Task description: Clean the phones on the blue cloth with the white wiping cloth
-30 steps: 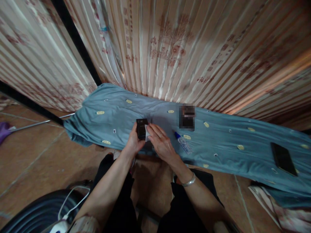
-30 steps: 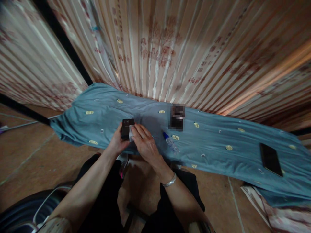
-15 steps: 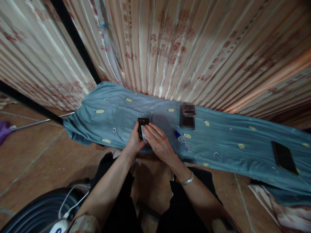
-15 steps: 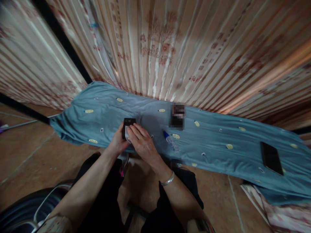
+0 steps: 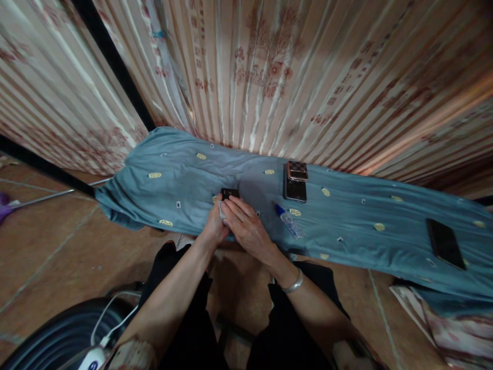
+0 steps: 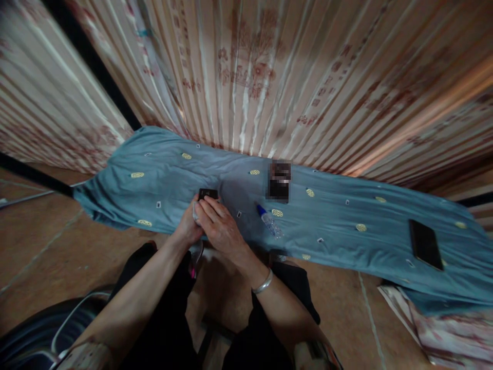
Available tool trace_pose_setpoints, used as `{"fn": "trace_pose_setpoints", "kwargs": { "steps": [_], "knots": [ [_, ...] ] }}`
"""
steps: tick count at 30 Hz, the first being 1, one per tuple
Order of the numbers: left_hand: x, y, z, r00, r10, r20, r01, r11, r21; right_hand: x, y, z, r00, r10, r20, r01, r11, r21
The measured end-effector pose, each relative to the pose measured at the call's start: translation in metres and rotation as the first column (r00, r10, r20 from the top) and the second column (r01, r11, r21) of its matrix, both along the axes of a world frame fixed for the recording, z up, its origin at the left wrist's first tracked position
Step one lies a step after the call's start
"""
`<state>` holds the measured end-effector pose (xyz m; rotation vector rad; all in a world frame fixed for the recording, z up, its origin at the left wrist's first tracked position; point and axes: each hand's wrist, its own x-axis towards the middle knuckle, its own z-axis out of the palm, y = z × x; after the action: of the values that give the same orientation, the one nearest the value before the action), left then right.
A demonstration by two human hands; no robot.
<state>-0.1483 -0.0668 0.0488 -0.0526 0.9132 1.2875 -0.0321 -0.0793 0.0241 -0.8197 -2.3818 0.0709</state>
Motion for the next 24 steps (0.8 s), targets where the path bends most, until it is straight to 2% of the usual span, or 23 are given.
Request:
{"fn": "trace_pose_setpoints", "kwargs": {
  "steps": [9, 13, 18, 24],
  "knots": [
    [-0.012, 0.006, 0.005, 0.999, 0.052, 0.011, -0.052, 0.998, 0.031, 0.012, 0.006, 0.0, 0.998, -0.048, -0.043, 0.048, 0.999, 0.014],
    [-0.004, 0.003, 0.007, 0.998, 0.059, 0.001, -0.059, 0.998, 0.017, 0.011, 0.003, -0.002, 0.998, -0.043, -0.041, 0.045, 0.998, 0.044],
    [0.01, 0.0, 0.008, 0.999, 0.034, -0.004, -0.034, 0.999, -0.03, 0.006, -0.002, -0.004, 1.0, -0.012, -0.022, 0.012, 1.0, 0.019],
    [0.012, 0.002, 0.011, 1.0, 0.018, 0.011, -0.018, 0.999, -0.046, 0.01, -0.001, -0.003, 1.0, -0.026, -0.013, 0.026, 0.998, 0.063]
  ]
}}
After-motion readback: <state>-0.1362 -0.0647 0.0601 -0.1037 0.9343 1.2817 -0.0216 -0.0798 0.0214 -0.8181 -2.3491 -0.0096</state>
